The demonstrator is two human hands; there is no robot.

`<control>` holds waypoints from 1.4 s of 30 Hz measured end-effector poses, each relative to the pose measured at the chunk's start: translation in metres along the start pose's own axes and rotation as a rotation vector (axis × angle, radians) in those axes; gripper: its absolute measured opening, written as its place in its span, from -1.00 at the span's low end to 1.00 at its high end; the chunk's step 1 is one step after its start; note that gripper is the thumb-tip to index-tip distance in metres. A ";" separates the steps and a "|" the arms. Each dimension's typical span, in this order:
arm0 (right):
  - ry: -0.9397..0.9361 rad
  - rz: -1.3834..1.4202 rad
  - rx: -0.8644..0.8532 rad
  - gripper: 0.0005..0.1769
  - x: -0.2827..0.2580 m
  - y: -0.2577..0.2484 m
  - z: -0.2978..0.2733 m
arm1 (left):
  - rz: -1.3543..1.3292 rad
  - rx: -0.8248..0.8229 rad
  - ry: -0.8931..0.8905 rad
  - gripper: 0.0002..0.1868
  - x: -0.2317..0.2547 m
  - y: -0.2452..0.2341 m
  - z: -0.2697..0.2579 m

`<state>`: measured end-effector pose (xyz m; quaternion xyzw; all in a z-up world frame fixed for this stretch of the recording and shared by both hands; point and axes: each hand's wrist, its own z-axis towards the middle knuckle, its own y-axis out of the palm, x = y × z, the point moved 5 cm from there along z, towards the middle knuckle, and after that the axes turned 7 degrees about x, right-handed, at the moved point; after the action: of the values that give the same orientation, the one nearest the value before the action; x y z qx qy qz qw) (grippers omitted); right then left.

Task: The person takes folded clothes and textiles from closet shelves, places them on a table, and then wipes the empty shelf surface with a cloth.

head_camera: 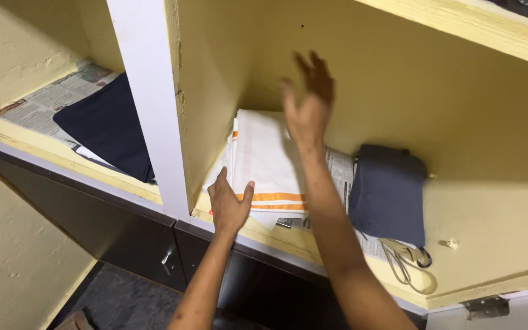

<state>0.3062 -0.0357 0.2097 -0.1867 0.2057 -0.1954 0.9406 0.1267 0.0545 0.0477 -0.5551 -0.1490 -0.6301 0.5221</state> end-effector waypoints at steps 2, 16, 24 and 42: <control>0.105 -0.248 -0.077 -0.25 0.014 0.017 -0.024 | 0.001 -0.004 -0.005 -0.08 0.003 -0.002 0.001; 0.106 0.164 0.108 -0.27 -0.040 0.003 -0.025 | -0.190 -0.087 -0.200 0.12 -0.011 -0.008 0.017; 0.036 0.060 -1.158 -0.29 -0.041 0.095 -0.075 | -0.456 -0.101 0.112 -0.08 -0.028 0.001 0.005; 0.176 -0.263 -0.255 -0.31 0.072 0.057 -0.109 | 0.345 -0.070 0.077 -0.21 0.015 0.018 0.045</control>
<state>0.3331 -0.0486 0.0707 -0.3117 0.2840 -0.3043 0.8542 0.1683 0.0746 0.0685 -0.5659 -0.0095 -0.5568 0.6080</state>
